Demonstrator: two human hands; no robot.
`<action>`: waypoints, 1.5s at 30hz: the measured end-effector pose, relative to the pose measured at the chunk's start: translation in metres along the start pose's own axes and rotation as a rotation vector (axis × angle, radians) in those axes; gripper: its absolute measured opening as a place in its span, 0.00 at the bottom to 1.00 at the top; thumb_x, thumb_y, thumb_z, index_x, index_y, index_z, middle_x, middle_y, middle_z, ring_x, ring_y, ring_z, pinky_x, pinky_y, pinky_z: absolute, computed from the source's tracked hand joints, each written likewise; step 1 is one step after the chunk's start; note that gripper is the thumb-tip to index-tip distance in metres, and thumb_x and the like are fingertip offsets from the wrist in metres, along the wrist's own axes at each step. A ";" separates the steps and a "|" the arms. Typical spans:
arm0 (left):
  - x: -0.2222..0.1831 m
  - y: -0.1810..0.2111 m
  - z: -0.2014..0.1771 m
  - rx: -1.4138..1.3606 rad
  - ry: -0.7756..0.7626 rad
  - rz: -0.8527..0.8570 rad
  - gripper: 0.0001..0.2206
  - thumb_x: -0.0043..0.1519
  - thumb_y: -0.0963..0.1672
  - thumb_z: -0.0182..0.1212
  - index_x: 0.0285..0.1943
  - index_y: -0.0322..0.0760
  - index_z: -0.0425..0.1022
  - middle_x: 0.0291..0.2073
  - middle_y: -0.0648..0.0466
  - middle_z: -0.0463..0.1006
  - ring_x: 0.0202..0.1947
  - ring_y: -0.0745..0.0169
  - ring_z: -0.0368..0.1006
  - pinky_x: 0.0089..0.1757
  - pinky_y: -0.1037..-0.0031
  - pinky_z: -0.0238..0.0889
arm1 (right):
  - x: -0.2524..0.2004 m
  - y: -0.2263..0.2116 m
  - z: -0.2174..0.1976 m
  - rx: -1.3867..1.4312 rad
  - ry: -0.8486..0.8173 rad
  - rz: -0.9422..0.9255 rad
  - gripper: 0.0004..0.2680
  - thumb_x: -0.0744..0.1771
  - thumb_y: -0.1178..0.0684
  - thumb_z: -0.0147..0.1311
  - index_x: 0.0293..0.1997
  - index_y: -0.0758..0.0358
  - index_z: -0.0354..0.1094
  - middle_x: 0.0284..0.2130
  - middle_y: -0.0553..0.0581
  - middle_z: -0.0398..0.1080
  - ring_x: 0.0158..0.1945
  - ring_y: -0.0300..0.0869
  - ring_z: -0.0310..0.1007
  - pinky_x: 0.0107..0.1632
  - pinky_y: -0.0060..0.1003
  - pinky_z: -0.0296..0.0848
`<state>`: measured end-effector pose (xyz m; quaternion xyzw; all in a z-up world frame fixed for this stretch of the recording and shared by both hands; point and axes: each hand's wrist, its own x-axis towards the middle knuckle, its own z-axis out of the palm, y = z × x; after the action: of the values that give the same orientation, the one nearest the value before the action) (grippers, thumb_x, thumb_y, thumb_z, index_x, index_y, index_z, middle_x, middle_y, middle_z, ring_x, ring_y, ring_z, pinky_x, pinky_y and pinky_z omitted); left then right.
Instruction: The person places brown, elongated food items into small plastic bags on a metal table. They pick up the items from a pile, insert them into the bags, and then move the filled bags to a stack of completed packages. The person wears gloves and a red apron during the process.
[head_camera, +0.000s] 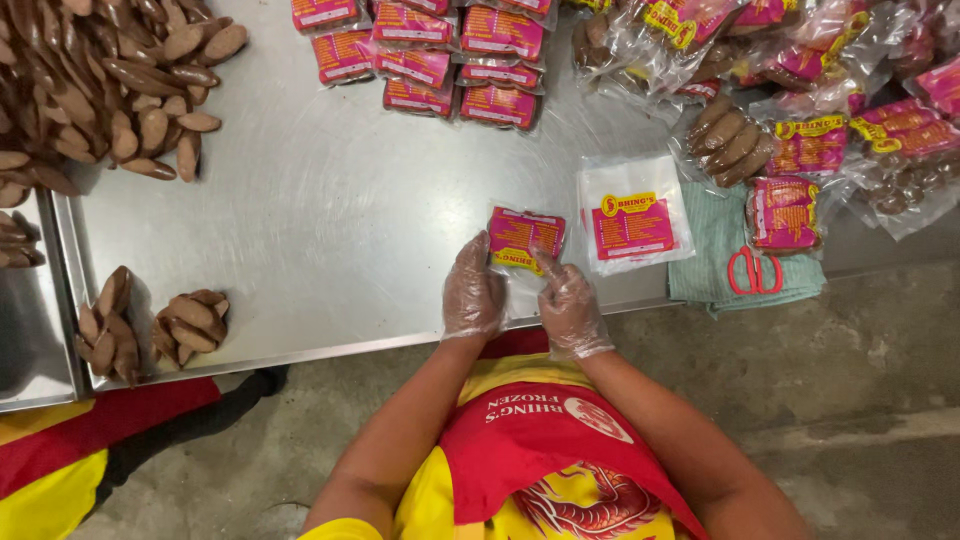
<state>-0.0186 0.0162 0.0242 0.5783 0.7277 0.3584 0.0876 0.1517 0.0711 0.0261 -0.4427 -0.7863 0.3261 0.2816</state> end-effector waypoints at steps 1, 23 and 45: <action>-0.001 -0.005 0.004 -0.014 0.019 0.013 0.31 0.61 0.35 0.55 0.76 0.36 0.53 0.56 0.37 0.76 0.51 0.42 0.77 0.49 0.61 0.73 | 0.000 -0.001 0.000 0.021 0.014 -0.023 0.29 0.60 0.68 0.52 0.70 0.48 0.64 0.35 0.59 0.68 0.34 0.50 0.72 0.39 0.46 0.74; 0.086 0.060 -0.057 0.476 -0.842 0.106 0.15 0.65 0.48 0.53 0.53 0.34 0.73 0.42 0.45 0.81 0.45 0.51 0.78 0.48 0.59 0.70 | 0.081 -0.006 -0.043 0.738 -0.340 0.553 0.15 0.67 0.64 0.49 0.60 0.67 0.71 0.37 0.58 0.77 0.24 0.35 0.76 0.29 0.27 0.78; 0.113 0.033 -0.120 -0.654 -0.231 0.375 0.30 0.58 0.44 0.68 0.69 0.34 0.61 0.58 0.44 0.70 0.52 0.53 0.70 0.50 0.69 0.68 | 0.064 0.015 -0.029 1.484 -0.333 0.828 0.18 0.69 0.43 0.46 0.65 0.55 0.65 0.48 0.49 0.74 0.52 0.40 0.72 0.53 0.34 0.74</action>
<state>-0.0941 0.0706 0.1643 0.6793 0.4422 0.5136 0.2815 0.1515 0.1411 0.0427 -0.3417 -0.1767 0.8919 0.2376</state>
